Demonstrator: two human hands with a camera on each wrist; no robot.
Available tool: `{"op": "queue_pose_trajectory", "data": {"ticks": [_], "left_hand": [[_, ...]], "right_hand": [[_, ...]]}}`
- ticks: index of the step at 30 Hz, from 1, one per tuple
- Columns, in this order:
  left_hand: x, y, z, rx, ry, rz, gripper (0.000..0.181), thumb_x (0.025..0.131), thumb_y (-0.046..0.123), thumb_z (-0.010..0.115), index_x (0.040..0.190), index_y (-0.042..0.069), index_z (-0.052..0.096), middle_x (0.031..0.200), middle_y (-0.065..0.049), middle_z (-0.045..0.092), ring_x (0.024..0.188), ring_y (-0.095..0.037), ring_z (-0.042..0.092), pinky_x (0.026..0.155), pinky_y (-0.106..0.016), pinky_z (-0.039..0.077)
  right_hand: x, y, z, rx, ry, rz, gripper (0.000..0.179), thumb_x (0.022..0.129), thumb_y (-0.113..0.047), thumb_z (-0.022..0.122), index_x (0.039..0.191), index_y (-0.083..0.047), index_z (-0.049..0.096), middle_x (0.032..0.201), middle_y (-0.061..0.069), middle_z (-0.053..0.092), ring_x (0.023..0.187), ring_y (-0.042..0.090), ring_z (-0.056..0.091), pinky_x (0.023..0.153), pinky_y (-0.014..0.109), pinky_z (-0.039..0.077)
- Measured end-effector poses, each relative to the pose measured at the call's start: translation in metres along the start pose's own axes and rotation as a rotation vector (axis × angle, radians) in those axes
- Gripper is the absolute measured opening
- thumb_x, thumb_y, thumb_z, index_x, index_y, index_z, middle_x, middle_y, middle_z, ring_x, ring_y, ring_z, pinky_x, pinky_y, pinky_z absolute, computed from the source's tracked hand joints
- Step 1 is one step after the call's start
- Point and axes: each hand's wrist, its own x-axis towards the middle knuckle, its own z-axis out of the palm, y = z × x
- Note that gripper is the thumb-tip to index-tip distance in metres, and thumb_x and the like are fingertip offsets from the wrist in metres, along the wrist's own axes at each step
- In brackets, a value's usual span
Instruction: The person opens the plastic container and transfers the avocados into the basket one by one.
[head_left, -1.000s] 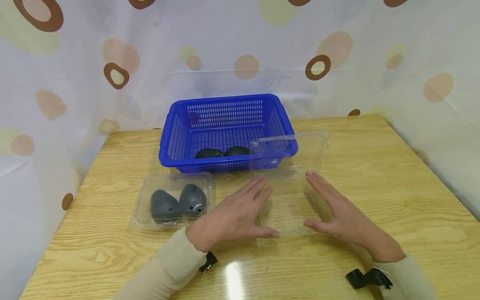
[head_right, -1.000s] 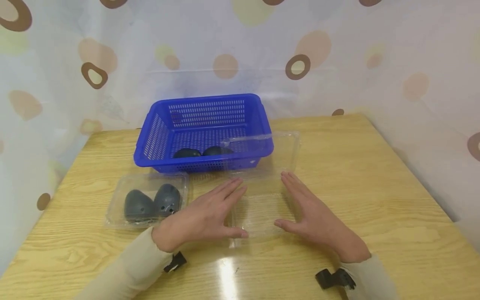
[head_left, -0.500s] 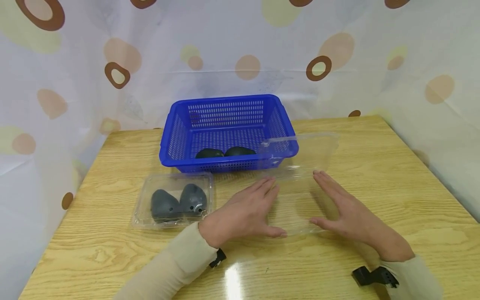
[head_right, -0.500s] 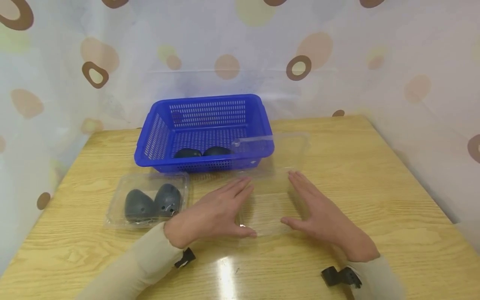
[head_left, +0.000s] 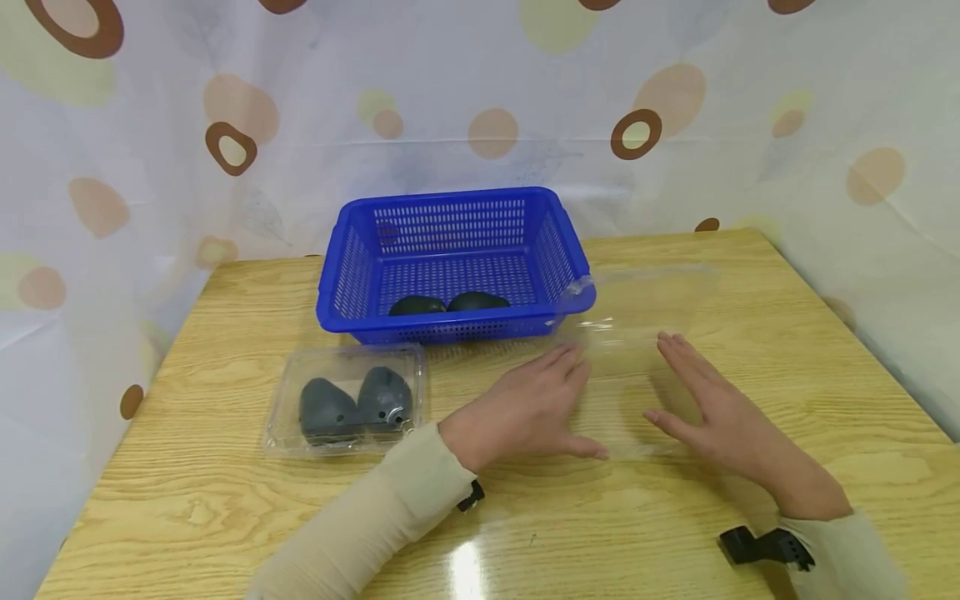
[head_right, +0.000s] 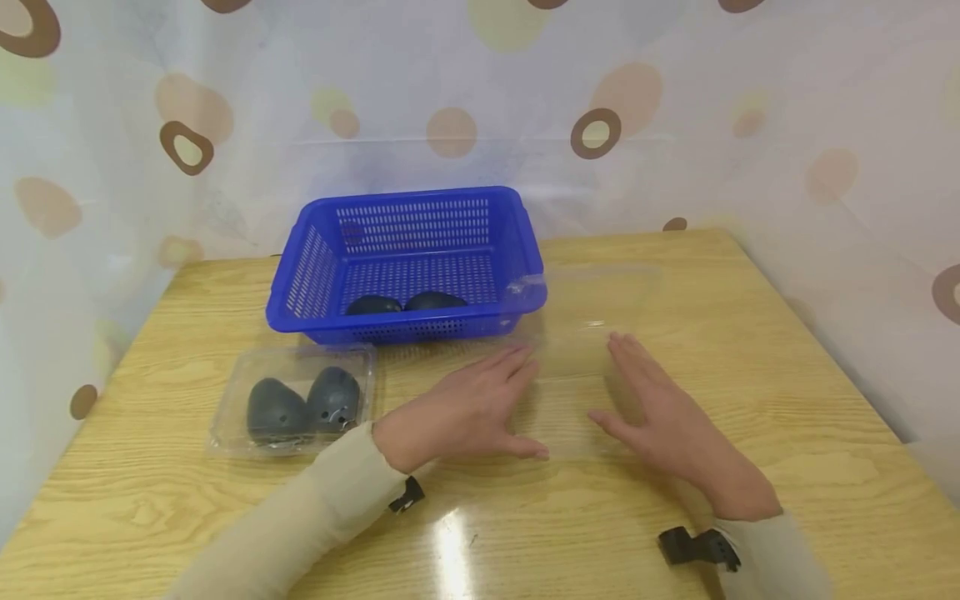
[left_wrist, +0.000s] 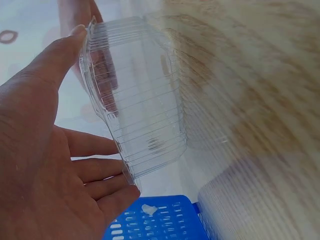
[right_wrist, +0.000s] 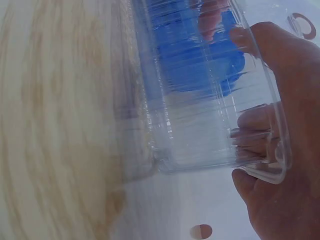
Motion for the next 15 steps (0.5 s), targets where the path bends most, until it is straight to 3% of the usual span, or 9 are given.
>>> {"op": "queue_pose_trajectory", "data": {"ticks": [5, 13, 15], "left_hand": [[0.015, 0.005, 0.001, 0.018, 0.002, 0.016, 0.1, 0.082, 0.079, 0.053, 0.145, 0.002, 0.045, 0.155, -0.016, 0.039, 0.148, -0.026, 0.034, 0.124, -0.029, 0.023], [0.035, 0.014, 0.003, 0.003, -0.047, 0.011, 0.101, 0.084, 0.08, 0.049, 0.15, 0.004, 0.04, 0.16, -0.014, 0.032, 0.151, -0.024, 0.028, 0.124, -0.028, 0.022], [0.039, 0.016, 0.003, 0.014, -0.029, 0.028, 0.101, 0.084, 0.08, 0.048, 0.149, 0.003, 0.04, 0.159, -0.014, 0.034, 0.15, -0.024, 0.029, 0.124, -0.028, 0.022]], "right_hand": [[-0.003, 0.011, -0.005, 0.009, 0.023, 0.021, 0.089, 0.094, -0.035, 0.067, 0.161, -0.022, 0.01, 0.167, 0.016, 0.011, 0.154, 0.036, 0.01, 0.104, 0.076, 0.027], [-0.008, 0.026, -0.012, 0.025, 0.046, 0.054, 0.086, 0.096, -0.032, 0.064, 0.161, -0.021, 0.009, 0.166, 0.019, 0.013, 0.154, 0.037, 0.006, 0.108, 0.076, 0.02], [-0.008, 0.029, -0.014, 0.021, 0.051, 0.063, 0.085, 0.097, -0.033, 0.064, 0.161, -0.02, 0.009, 0.166, 0.019, 0.012, 0.154, 0.037, 0.006, 0.108, 0.077, 0.019]]}}
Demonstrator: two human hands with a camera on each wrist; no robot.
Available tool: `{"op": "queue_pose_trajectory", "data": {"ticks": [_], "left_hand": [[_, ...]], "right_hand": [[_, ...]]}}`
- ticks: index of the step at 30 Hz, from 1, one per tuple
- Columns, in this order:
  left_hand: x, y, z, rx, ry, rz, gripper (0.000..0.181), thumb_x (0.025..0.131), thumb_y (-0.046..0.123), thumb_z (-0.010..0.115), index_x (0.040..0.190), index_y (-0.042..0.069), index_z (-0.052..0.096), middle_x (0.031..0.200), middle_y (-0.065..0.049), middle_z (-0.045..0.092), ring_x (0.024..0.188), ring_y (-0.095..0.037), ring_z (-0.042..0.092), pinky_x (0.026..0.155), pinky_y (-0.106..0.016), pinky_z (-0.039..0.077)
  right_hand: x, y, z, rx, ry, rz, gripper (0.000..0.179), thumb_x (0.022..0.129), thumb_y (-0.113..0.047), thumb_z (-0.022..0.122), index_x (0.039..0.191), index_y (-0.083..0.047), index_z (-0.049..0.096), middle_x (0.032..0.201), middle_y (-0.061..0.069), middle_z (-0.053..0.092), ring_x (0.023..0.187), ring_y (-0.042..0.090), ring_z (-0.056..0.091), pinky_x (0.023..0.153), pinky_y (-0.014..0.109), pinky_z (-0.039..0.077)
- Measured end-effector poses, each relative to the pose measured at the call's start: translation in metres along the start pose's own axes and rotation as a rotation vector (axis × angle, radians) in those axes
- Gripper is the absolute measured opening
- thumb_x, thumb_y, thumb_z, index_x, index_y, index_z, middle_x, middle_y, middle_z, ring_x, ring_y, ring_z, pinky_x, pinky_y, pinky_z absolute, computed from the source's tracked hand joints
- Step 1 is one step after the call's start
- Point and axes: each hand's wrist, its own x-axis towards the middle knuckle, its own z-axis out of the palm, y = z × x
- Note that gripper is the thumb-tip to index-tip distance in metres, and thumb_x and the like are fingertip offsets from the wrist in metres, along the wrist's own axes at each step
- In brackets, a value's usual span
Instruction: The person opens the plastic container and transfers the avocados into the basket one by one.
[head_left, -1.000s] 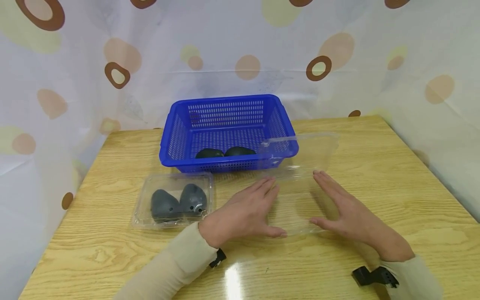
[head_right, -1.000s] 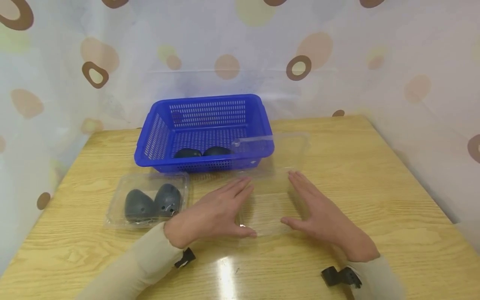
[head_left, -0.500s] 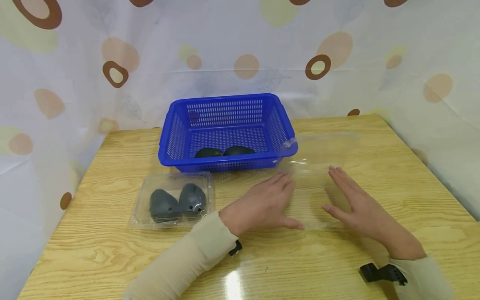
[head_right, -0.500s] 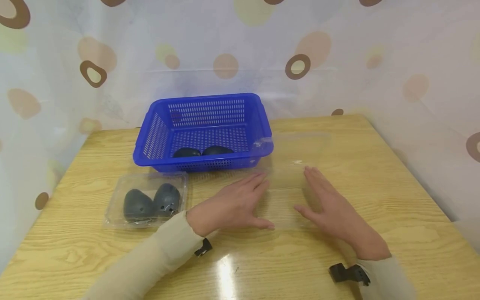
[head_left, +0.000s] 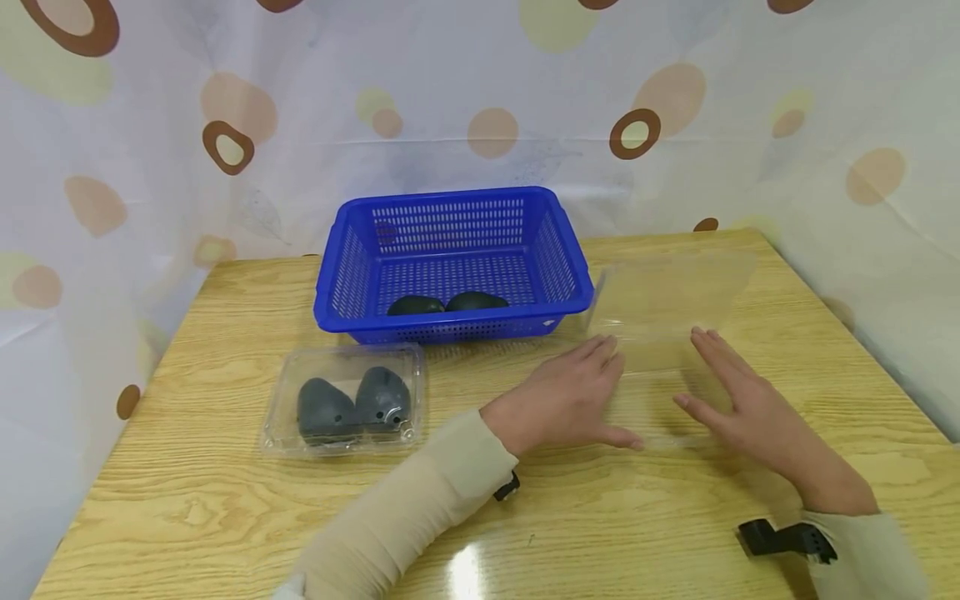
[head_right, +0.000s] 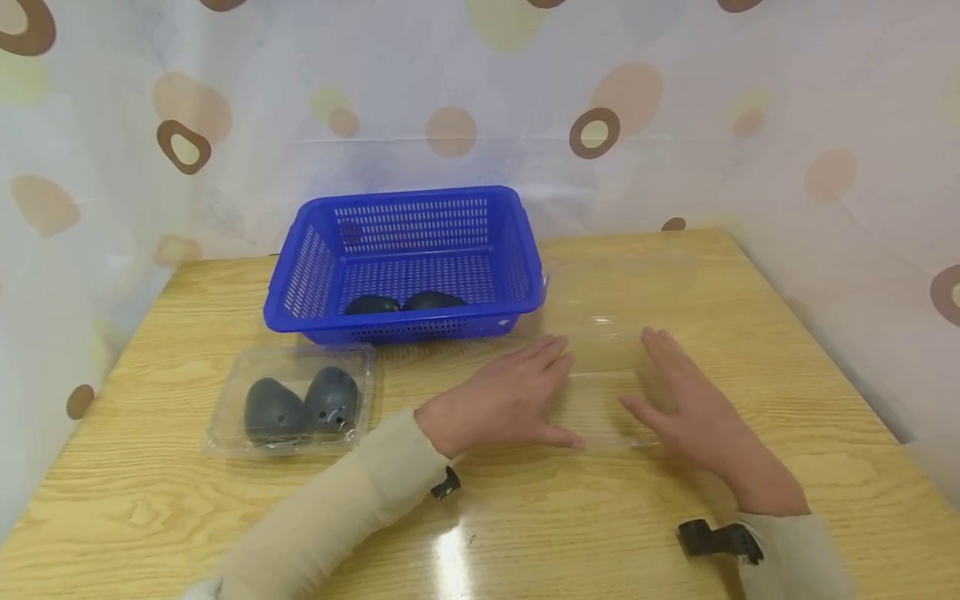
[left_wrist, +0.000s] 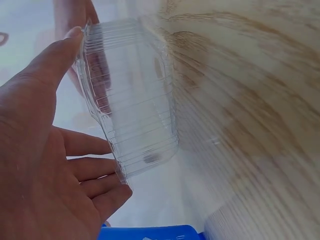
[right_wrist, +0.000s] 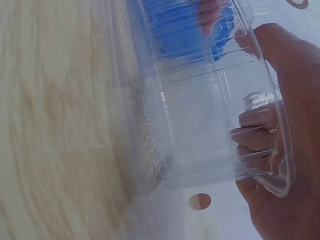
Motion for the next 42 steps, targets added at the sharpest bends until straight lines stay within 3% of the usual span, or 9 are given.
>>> {"op": "queue_pose_trajectory", "data": {"ticks": [5, 7, 10, 17, 21, 28, 35, 42], "left_hand": [[0.006, -0.001, 0.0, 0.042, 0.112, 0.047, 0.093, 0.083, 0.079, 0.051, 0.136, 0.003, 0.052, 0.142, -0.009, 0.049, 0.136, -0.02, 0.044, 0.118, -0.025, 0.034], [0.008, -0.001, 0.0, 0.039, 0.127, 0.046, 0.091, 0.083, 0.079, 0.051, 0.134, 0.003, 0.053, 0.14, -0.009, 0.049, 0.134, -0.019, 0.045, 0.116, -0.025, 0.037], [0.014, -0.003, 0.0, 0.019, 0.104, 0.028, 0.094, 0.083, 0.079, 0.051, 0.137, 0.002, 0.05, 0.146, -0.01, 0.046, 0.139, -0.019, 0.042, 0.117, -0.025, 0.036], [0.026, -0.007, 0.002, -0.033, -0.02, -0.041, 0.106, 0.085, 0.08, 0.046, 0.155, 0.003, 0.029, 0.162, -0.015, 0.028, 0.152, -0.024, 0.024, 0.125, -0.028, 0.021], [0.026, -0.007, 0.004, -0.063, -0.029, -0.063, 0.107, 0.085, 0.08, 0.044, 0.157, 0.004, 0.022, 0.164, -0.016, 0.022, 0.154, -0.026, 0.019, 0.126, -0.03, 0.019], [0.014, -0.01, -0.009, -0.159, -0.049, -0.088, 0.108, 0.084, 0.081, 0.045, 0.16, 0.01, 0.014, 0.166, -0.013, 0.014, 0.155, -0.025, 0.01, 0.127, -0.034, 0.016], [-0.007, -0.019, -0.025, -0.169, -0.011, -0.073, 0.109, 0.082, 0.079, 0.052, 0.16, 0.013, 0.013, 0.167, -0.011, 0.015, 0.156, -0.025, 0.009, 0.128, -0.037, 0.011], [-0.025, -0.025, -0.035, -0.177, -0.003, -0.095, 0.112, 0.08, 0.081, 0.052, 0.161, 0.016, 0.01, 0.168, -0.008, 0.008, 0.156, -0.023, 0.003, 0.128, -0.035, 0.011]], "right_hand": [[0.003, 0.005, -0.004, 0.001, 0.006, 0.009, 0.084, 0.097, -0.032, 0.063, 0.161, -0.018, 0.01, 0.165, 0.021, 0.012, 0.154, 0.039, 0.006, 0.109, 0.076, 0.017], [0.006, 0.008, -0.006, -0.001, 0.009, 0.011, 0.083, 0.098, -0.032, 0.062, 0.161, -0.016, 0.011, 0.165, 0.021, 0.012, 0.154, 0.04, 0.007, 0.109, 0.076, 0.017], [0.011, 0.012, -0.008, -0.003, 0.01, 0.017, 0.081, 0.099, -0.033, 0.06, 0.161, -0.015, 0.011, 0.165, 0.023, 0.012, 0.153, 0.041, 0.006, 0.109, 0.077, 0.017], [0.021, 0.017, -0.012, -0.006, -0.012, 0.016, 0.08, 0.1, -0.034, 0.058, 0.161, -0.013, 0.009, 0.165, 0.022, 0.01, 0.152, 0.045, 0.006, 0.105, 0.079, 0.019], [0.023, 0.019, -0.012, -0.01, -0.012, 0.004, 0.079, 0.1, -0.033, 0.057, 0.161, -0.014, 0.009, 0.165, 0.023, 0.01, 0.152, 0.044, 0.006, 0.106, 0.08, 0.017], [0.024, 0.021, -0.019, -0.011, 0.026, -0.022, 0.075, 0.1, -0.029, 0.057, 0.16, -0.015, 0.015, 0.164, 0.023, 0.013, 0.153, 0.041, 0.005, 0.111, 0.077, 0.012], [0.026, 0.01, -0.032, -0.037, 0.105, -0.104, 0.07, 0.099, -0.023, 0.059, 0.159, -0.014, 0.023, 0.162, 0.023, 0.022, 0.155, 0.036, 0.007, 0.124, 0.059, 0.0], [0.029, -0.001, -0.037, -0.115, 0.152, -0.198, 0.068, 0.098, -0.023, 0.06, 0.156, -0.008, 0.029, 0.16, 0.023, 0.028, 0.155, 0.034, 0.008, 0.124, 0.06, -0.005]]}}
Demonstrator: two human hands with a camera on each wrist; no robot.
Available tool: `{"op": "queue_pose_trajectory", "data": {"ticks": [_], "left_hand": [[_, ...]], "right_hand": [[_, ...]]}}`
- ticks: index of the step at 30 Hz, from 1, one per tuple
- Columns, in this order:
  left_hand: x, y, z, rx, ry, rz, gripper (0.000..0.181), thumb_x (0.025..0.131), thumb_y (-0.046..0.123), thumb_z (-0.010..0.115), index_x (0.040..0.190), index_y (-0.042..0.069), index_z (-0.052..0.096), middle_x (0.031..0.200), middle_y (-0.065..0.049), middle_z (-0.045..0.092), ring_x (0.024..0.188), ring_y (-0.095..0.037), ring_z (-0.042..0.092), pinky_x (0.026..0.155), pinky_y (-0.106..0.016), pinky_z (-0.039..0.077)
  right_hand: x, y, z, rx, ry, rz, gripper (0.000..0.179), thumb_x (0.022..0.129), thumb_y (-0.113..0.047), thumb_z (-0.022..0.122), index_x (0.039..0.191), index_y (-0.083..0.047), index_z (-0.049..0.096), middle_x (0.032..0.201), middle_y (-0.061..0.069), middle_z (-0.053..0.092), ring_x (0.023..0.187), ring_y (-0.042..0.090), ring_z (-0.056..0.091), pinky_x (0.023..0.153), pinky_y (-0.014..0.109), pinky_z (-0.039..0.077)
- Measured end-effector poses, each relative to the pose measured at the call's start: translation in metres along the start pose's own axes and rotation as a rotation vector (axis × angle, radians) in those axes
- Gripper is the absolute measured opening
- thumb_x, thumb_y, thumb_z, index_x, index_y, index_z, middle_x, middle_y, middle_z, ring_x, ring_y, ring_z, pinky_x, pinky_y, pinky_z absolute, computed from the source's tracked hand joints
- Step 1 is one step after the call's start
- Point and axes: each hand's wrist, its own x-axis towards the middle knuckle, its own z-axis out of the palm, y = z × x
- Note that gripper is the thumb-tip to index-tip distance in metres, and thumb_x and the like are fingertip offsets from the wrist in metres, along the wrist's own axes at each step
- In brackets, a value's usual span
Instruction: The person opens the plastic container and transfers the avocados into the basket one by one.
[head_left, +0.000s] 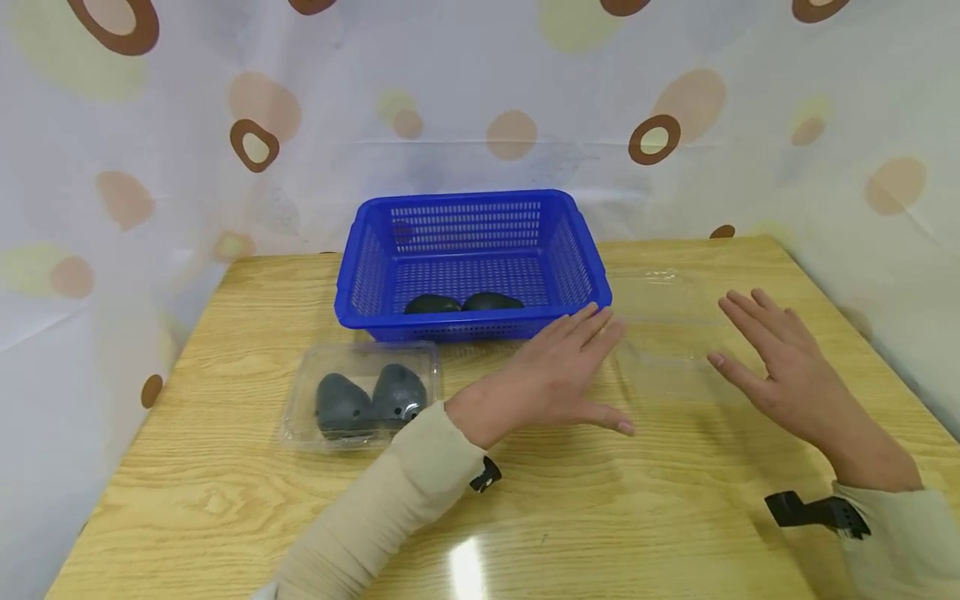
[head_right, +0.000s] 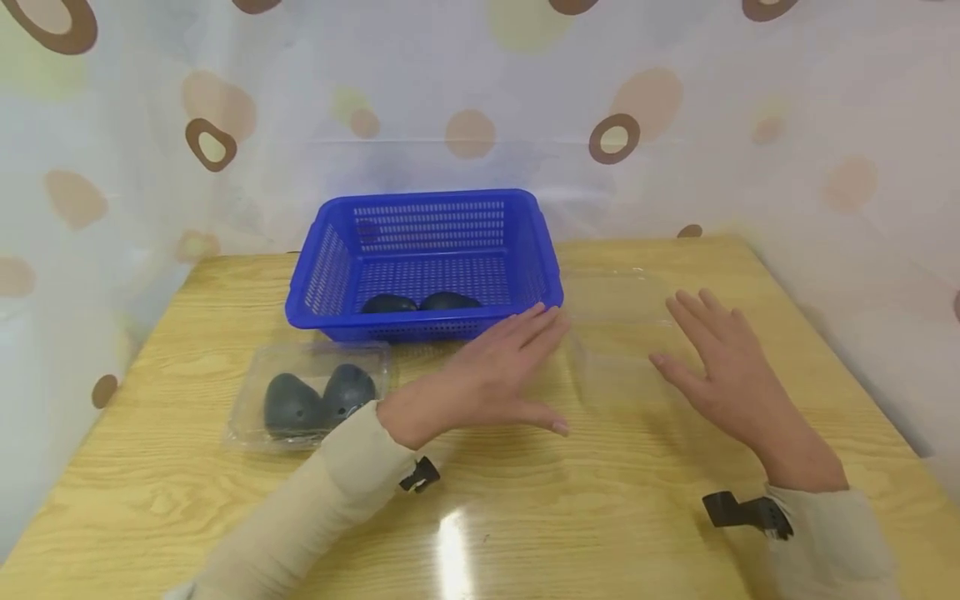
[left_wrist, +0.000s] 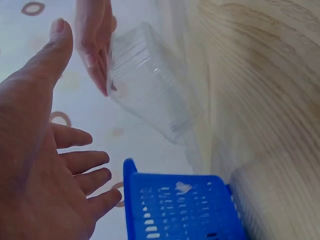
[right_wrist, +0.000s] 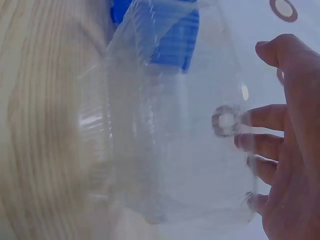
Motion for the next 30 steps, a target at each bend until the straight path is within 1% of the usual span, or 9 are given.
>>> {"op": "queue_pose_trajectory", "data": {"ticks": [3, 7, 11, 14, 17, 21, 25, 27, 30], "left_hand": [[-0.009, -0.004, -0.006, 0.006, 0.02, -0.029, 0.113, 0.079, 0.082, 0.052, 0.161, 0.017, 0.009, 0.168, -0.007, 0.009, 0.156, -0.022, 0.003, 0.128, -0.037, 0.011], [-0.024, -0.011, -0.014, 0.0, 0.05, -0.071, 0.113, 0.078, 0.083, 0.051, 0.161, 0.019, 0.008, 0.168, -0.005, 0.008, 0.156, -0.021, 0.0, 0.128, -0.04, 0.009], [-0.039, -0.019, -0.021, 0.02, 0.074, -0.097, 0.113, 0.078, 0.084, 0.05, 0.161, 0.019, 0.008, 0.169, -0.004, 0.007, 0.156, -0.022, 0.0, 0.128, -0.041, 0.007], [-0.049, -0.025, -0.026, 0.025, 0.076, -0.129, 0.114, 0.078, 0.083, 0.051, 0.161, 0.02, 0.006, 0.169, -0.003, 0.004, 0.156, -0.022, -0.002, 0.128, -0.042, 0.005], [-0.061, -0.032, -0.03, 0.02, 0.08, -0.167, 0.115, 0.077, 0.083, 0.054, 0.161, 0.021, 0.005, 0.169, -0.002, 0.002, 0.156, -0.021, -0.003, 0.128, -0.043, 0.004], [-0.078, -0.042, -0.031, 0.013, 0.107, -0.198, 0.115, 0.077, 0.081, 0.057, 0.161, 0.021, 0.005, 0.169, -0.003, 0.003, 0.156, -0.021, -0.002, 0.128, -0.043, 0.003], [-0.097, -0.051, -0.029, -0.004, 0.139, -0.212, 0.115, 0.078, 0.078, 0.06, 0.161, 0.018, 0.007, 0.169, -0.005, 0.005, 0.156, -0.024, 0.0, 0.128, -0.044, 0.004], [-0.106, -0.055, -0.027, -0.008, 0.15, -0.22, 0.115, 0.078, 0.076, 0.061, 0.161, 0.017, 0.007, 0.168, -0.006, 0.005, 0.156, -0.025, 0.001, 0.128, -0.045, 0.005], [-0.123, -0.063, -0.023, -0.011, 0.166, -0.238, 0.116, 0.077, 0.074, 0.064, 0.16, 0.014, 0.01, 0.168, -0.008, 0.007, 0.156, -0.027, 0.003, 0.127, -0.047, 0.007]], "right_hand": [[0.003, -0.008, -0.003, -0.022, 0.003, -0.019, 0.069, 0.098, -0.024, 0.061, 0.157, -0.008, 0.028, 0.16, 0.022, 0.028, 0.155, 0.034, 0.008, 0.124, 0.059, -0.005], [0.009, -0.024, -0.004, -0.048, -0.003, -0.029, 0.071, 0.098, -0.027, 0.06, 0.157, -0.009, 0.027, 0.161, 0.021, 0.027, 0.155, 0.035, 0.006, 0.123, 0.059, -0.005], [0.014, -0.041, -0.003, -0.052, 0.0, -0.052, 0.071, 0.098, -0.029, 0.06, 0.157, -0.007, 0.027, 0.162, 0.021, 0.026, 0.155, 0.037, 0.005, 0.123, 0.061, -0.004], [0.018, -0.054, -0.001, -0.045, 0.005, -0.079, 0.072, 0.097, -0.03, 0.06, 0.157, -0.008, 0.026, 0.163, 0.019, 0.025, 0.155, 0.037, 0.005, 0.123, 0.061, -0.004], [0.022, -0.065, 0.004, -0.035, 0.02, -0.114, 0.074, 0.096, -0.032, 0.062, 0.157, -0.01, 0.026, 0.163, 0.016, 0.025, 0.155, 0.033, 0.006, 0.125, 0.057, -0.003], [0.027, -0.081, 0.013, -0.01, 0.054, -0.194, 0.074, 0.097, -0.037, 0.061, 0.157, -0.011, 0.028, 0.162, 0.015, 0.028, 0.155, 0.032, 0.007, 0.126, 0.054, 0.0], [0.033, -0.099, 0.022, -0.002, 0.075, -0.266, 0.073, 0.098, -0.046, 0.056, 0.157, -0.011, 0.028, 0.161, 0.015, 0.031, 0.155, 0.031, 0.007, 0.126, 0.051, 0.002], [0.037, -0.108, 0.027, -0.001, 0.072, -0.296, 0.074, 0.099, -0.049, 0.053, 0.157, -0.01, 0.029, 0.161, 0.015, 0.031, 0.155, 0.031, 0.007, 0.127, 0.049, 0.003], [0.041, -0.121, 0.036, 0.009, 0.045, -0.334, 0.074, 0.1, -0.048, 0.052, 0.157, -0.009, 0.028, 0.162, 0.012, 0.029, 0.155, 0.032, 0.008, 0.128, 0.044, 0.002]]}}
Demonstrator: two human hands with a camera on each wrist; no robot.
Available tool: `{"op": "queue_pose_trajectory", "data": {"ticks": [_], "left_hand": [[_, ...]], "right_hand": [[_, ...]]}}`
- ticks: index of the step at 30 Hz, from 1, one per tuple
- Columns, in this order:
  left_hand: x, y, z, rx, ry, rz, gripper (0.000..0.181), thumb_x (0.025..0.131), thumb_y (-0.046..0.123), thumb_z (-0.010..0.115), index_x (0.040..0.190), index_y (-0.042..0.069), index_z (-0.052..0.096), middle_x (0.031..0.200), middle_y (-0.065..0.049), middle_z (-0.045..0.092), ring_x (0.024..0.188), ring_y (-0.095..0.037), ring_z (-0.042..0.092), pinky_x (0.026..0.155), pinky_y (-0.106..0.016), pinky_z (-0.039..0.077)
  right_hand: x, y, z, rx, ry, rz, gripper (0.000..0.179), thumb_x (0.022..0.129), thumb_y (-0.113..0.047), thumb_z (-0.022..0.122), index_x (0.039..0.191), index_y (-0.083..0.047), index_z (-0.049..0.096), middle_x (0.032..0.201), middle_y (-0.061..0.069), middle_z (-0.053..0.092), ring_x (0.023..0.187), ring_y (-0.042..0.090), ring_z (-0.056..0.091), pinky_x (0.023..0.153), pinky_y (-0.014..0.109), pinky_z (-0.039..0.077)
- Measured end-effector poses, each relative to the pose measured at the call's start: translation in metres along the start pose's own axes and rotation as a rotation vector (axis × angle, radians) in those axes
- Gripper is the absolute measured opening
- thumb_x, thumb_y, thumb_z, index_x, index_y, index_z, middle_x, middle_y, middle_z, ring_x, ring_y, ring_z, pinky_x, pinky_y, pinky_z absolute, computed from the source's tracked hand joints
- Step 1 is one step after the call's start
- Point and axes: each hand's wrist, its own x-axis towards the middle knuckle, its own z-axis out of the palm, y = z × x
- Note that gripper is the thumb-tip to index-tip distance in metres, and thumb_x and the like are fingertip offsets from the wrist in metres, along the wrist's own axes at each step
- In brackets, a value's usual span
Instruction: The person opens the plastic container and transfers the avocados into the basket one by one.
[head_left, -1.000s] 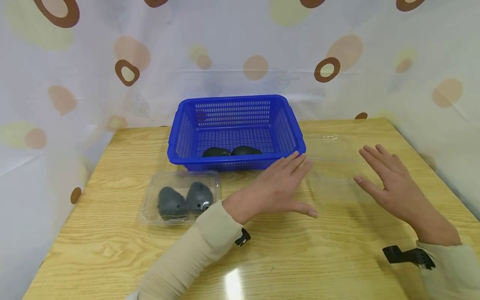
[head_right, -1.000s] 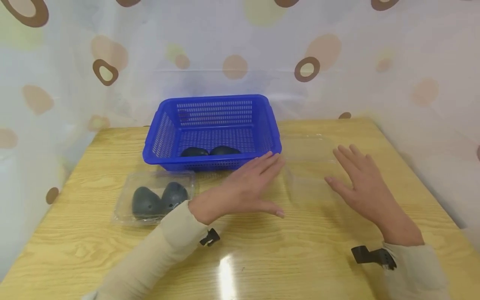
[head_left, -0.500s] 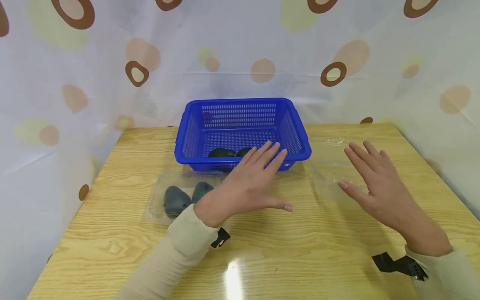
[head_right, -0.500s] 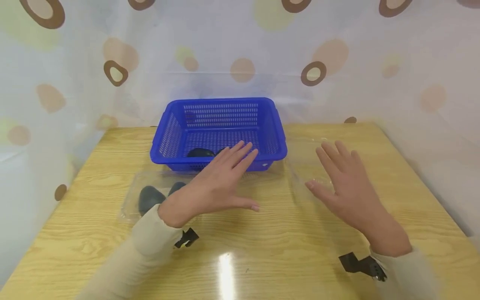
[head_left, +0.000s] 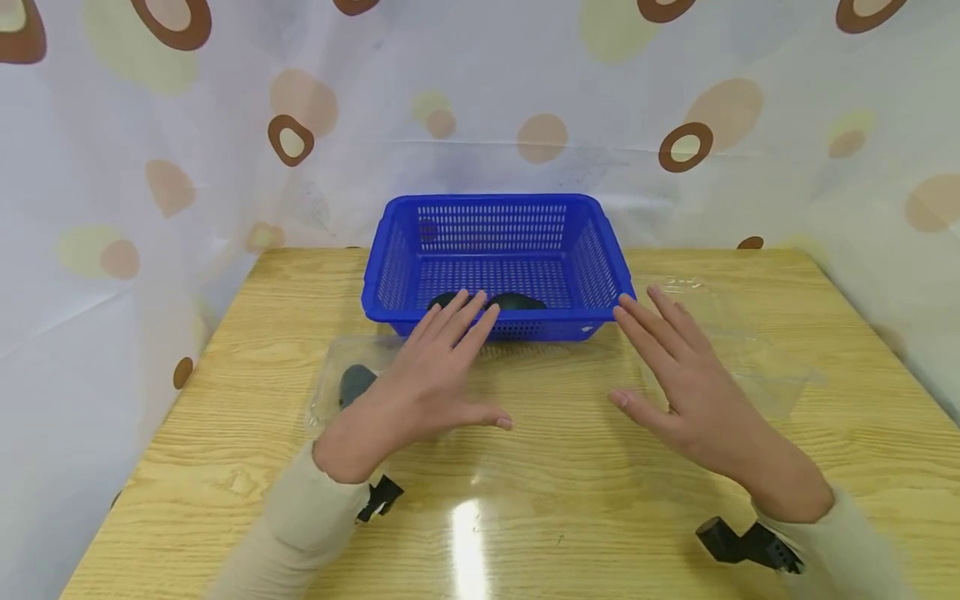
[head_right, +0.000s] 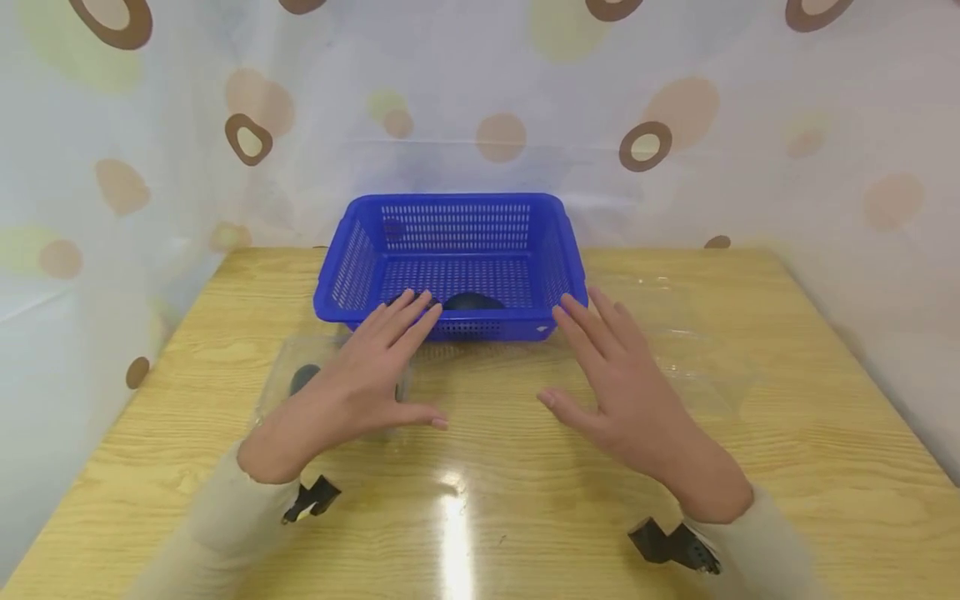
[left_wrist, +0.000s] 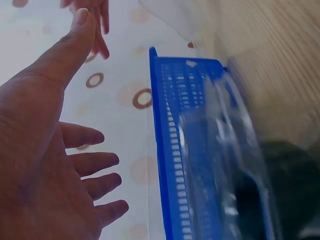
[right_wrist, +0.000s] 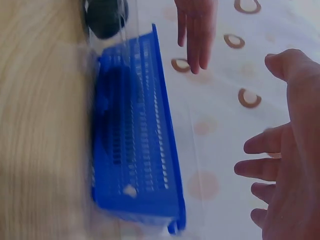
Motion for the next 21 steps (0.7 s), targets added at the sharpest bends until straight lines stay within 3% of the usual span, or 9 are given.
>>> {"op": "queue_pose_trajectory", "data": {"ticks": [6, 12, 15, 21], "left_hand": [[-0.024, -0.018, 0.004, -0.007, 0.063, -0.023, 0.115, 0.076, 0.068, 0.071, 0.159, 0.008, 0.018, 0.167, -0.013, 0.015, 0.155, -0.033, 0.011, 0.125, -0.052, 0.015], [-0.04, -0.029, 0.01, 0.007, 0.135, -0.027, 0.116, 0.073, 0.064, 0.077, 0.157, 0.004, 0.024, 0.165, -0.016, 0.018, 0.153, -0.036, 0.015, 0.123, -0.053, 0.022], [-0.05, -0.036, 0.01, -0.012, 0.149, -0.065, 0.116, 0.072, 0.062, 0.079, 0.157, 0.006, 0.024, 0.166, -0.015, 0.016, 0.154, -0.036, 0.014, 0.122, -0.055, 0.023], [-0.066, -0.052, 0.01, -0.037, 0.147, -0.151, 0.12, 0.069, 0.062, 0.081, 0.159, 0.009, 0.021, 0.167, -0.015, 0.013, 0.153, -0.04, 0.013, 0.121, -0.06, 0.022]], "right_hand": [[0.01, -0.016, 0.021, 0.032, -0.059, -0.049, 0.075, 0.099, -0.044, 0.056, 0.158, -0.01, 0.024, 0.163, 0.011, 0.027, 0.155, 0.032, 0.01, 0.128, 0.042, 0.003], [0.02, -0.029, 0.042, 0.052, -0.065, -0.112, 0.076, 0.101, -0.057, 0.043, 0.157, -0.009, 0.025, 0.16, 0.016, 0.032, 0.153, 0.034, 0.016, 0.128, 0.042, 0.008], [0.024, -0.035, 0.051, 0.053, -0.09, -0.12, 0.079, 0.1, -0.06, 0.042, 0.157, -0.008, 0.025, 0.16, 0.015, 0.032, 0.152, 0.036, 0.018, 0.128, 0.043, 0.009], [0.033, -0.045, 0.066, 0.077, -0.217, -0.07, 0.087, 0.095, -0.057, 0.054, 0.159, -0.009, 0.02, 0.165, 0.01, 0.021, 0.154, 0.033, 0.012, 0.127, 0.047, 0.01]]}}
